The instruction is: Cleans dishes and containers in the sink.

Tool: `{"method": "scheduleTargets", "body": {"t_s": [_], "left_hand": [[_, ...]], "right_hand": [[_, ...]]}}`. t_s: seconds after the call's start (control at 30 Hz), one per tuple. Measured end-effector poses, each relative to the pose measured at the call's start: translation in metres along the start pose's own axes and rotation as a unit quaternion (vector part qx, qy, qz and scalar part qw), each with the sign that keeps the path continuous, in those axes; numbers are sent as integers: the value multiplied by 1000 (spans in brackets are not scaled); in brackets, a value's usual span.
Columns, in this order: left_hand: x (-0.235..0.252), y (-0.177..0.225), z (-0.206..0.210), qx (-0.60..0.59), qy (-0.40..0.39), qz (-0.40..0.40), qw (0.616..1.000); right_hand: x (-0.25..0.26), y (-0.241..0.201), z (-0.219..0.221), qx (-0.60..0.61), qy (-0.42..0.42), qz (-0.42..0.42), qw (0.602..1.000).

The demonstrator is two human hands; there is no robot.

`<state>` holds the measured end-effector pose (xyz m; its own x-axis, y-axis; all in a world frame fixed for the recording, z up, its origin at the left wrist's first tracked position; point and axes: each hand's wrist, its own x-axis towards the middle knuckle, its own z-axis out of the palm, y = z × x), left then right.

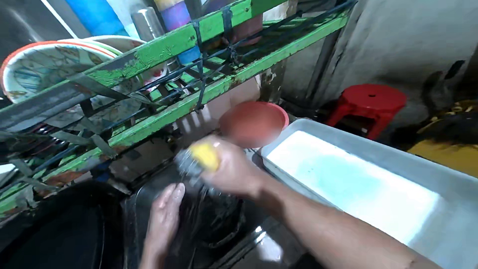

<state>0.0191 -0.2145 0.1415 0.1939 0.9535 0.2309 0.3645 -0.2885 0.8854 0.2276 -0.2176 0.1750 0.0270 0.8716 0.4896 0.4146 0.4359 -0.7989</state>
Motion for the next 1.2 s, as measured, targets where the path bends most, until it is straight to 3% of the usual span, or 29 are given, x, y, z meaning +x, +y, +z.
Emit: {"method": "scheduleTargets", "body": {"t_s": [0.1, 0.2, 0.27, 0.33, 0.43, 0.47, 0.53, 0.6, 0.67, 0.7, 0.77, 0.87, 0.9, 0.93, 1.03, 1.1, 1.2], "left_hand": [[-5, 17, 22, -163, 81, 79, 980], [-11, 19, 10, -164, 102, 91, 977], [-10, 14, 10, -151, 104, 85, 979], [-6, 7, 21, -128, 101, 49, 985], [-10, 5, 34, -113, 112, -34, 987], [-11, 6, 33, -114, 115, -21, 986], [-10, 9, 22, -143, 118, 33, 982], [-11, 9, 9, -185, 148, 54, 970], [-13, 5, 3, -246, 170, 50, 953], [-14, 1, 2, -283, 163, 39, 944], [-16, -10, -11, -346, 78, -2, 935], [-13, -28, -45, -306, -225, -102, 919], [-13, -27, -45, -283, -276, -123, 910], [-18, -22, -39, -276, -270, -146, 911], [-45, 1, -16, -329, -118, -169, 922], [-56, 9, -14, -354, -23, -155, 922], [-59, 4, -19, -334, 72, -139, 930]], "right_hand": [[-6, 6, 7, -55, -46, -157, 985], [-3, 66, -6, -39, 25, -107, 993], [-2, 80, -3, -51, 54, -57, 996], [-7, 56, 11, -74, 32, -93, 992], [-15, 15, 36, -94, -27, -218, 971], [-14, 16, 36, -80, -35, -228, 970], [-10, 36, 23, -11, -36, -146, 989], [-2, 65, 10, 94, 21, 35, 995], [8, 74, 6, 265, 100, 217, 934], [10, 73, 5, 325, 123, 256, 902], [15, 65, 3, 337, 130, 267, 893], [18, 34, 1, 186, 43, 205, 960], [16, 21, 3, 139, -4, 149, 979], [15, 11, 7, 110, -52, 85, 989], [22, 5, 12, 85, -161, -21, 983], [29, 35, 7, 53, -141, 21, 988], [29, 117, 3, -24, -35, 191, 981]]}}
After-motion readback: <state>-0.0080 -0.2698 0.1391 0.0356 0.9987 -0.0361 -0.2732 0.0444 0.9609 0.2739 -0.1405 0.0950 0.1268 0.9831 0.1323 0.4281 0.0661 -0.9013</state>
